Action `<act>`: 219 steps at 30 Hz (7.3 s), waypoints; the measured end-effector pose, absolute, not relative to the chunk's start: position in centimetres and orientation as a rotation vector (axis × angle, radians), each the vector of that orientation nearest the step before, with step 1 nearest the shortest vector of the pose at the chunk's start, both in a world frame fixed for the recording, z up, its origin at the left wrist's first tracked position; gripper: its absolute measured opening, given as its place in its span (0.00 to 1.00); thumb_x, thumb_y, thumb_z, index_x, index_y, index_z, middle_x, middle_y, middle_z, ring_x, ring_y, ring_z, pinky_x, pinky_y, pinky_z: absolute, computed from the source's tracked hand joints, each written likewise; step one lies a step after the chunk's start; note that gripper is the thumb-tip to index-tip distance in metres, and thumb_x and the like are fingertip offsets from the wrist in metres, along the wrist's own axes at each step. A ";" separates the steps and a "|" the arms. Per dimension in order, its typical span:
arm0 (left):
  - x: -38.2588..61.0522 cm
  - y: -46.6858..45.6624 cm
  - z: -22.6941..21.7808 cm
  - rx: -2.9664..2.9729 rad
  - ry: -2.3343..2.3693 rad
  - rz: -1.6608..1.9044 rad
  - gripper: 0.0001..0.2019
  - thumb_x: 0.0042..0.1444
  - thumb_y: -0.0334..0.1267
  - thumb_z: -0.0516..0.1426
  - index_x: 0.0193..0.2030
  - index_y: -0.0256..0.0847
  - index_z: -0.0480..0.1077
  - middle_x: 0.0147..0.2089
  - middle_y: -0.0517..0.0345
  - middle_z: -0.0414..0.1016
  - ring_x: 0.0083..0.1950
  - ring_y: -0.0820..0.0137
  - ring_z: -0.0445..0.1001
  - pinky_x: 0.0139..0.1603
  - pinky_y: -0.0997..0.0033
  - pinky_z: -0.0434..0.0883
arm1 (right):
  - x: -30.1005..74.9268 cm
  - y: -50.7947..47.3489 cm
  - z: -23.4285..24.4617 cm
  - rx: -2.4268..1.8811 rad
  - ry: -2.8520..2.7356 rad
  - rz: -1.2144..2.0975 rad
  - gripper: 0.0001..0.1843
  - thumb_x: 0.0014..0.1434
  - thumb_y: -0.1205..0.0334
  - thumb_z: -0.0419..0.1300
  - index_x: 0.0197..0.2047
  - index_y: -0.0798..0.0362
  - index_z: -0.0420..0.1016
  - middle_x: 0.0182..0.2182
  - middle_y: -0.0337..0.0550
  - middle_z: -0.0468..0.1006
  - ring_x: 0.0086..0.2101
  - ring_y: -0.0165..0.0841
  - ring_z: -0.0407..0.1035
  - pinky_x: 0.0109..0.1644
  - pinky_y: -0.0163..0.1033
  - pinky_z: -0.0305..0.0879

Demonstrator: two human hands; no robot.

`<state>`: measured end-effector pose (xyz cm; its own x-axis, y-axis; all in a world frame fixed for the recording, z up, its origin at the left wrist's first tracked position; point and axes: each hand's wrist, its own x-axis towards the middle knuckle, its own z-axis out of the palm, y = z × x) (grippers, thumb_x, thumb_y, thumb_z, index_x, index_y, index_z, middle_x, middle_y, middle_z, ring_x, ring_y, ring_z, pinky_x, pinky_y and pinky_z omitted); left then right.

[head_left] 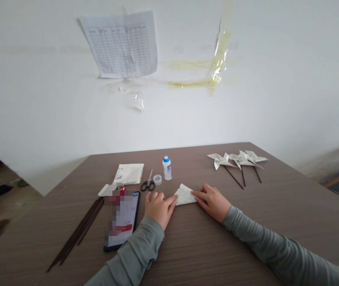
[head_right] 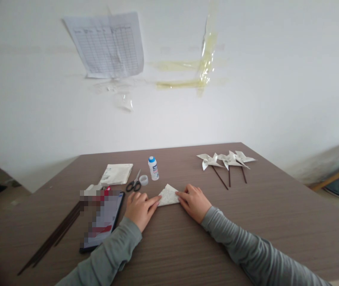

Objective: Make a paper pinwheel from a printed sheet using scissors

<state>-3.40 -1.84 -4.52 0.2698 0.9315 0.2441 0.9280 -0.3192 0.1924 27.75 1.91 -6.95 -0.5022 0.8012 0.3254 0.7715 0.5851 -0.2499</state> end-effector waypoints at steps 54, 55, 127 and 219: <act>-0.5 -1.0 -0.8 2.448 1.904 0.467 0.12 0.83 0.43 0.68 0.53 0.55 0.97 0.61 0.46 0.90 0.69 0.43 0.85 0.92 0.13 0.66 | 25.8 -0.1 -4.5 -1.562 -2.416 0.008 0.23 0.92 0.54 0.65 0.81 0.37 0.92 0.58 0.55 0.88 0.57 0.51 0.84 0.66 0.54 0.73; -0.3 -0.7 -0.8 2.468 1.872 0.482 0.11 0.82 0.41 0.69 0.51 0.53 0.96 0.63 0.46 0.91 0.70 0.43 0.85 0.93 0.13 0.65 | 25.7 -0.1 -4.4 -1.573 -2.419 0.016 0.24 0.92 0.55 0.65 0.82 0.38 0.92 0.59 0.56 0.88 0.58 0.51 0.84 0.66 0.54 0.74; 0.3 0.4 0.1 2.401 1.669 0.220 0.27 0.79 0.42 0.74 0.82 0.57 0.88 0.88 0.49 0.87 0.89 0.34 0.77 0.95 0.11 0.66 | 30.6 3.9 -5.1 -1.926 -2.152 0.344 0.58 0.56 0.70 0.80 0.86 0.26 0.85 0.82 0.53 0.81 0.80 0.65 0.76 0.82 0.68 0.76; 0.8 0.0 0.9 2.289 1.633 0.154 0.26 0.81 0.39 0.66 0.81 0.57 0.86 0.91 0.49 0.83 0.96 0.39 0.72 0.99 0.16 0.61 | 24.8 0.7 -2.2 -1.761 -2.301 0.388 0.31 0.81 0.44 0.77 0.83 0.23 0.90 0.90 0.52 0.76 0.89 0.71 0.66 0.94 0.89 0.56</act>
<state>0.75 0.03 0.86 0.3394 0.9354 -0.0990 0.9004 -0.2927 0.3219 24.78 0.69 -2.16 -0.2593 0.9657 0.0122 0.9084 0.2482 -0.3365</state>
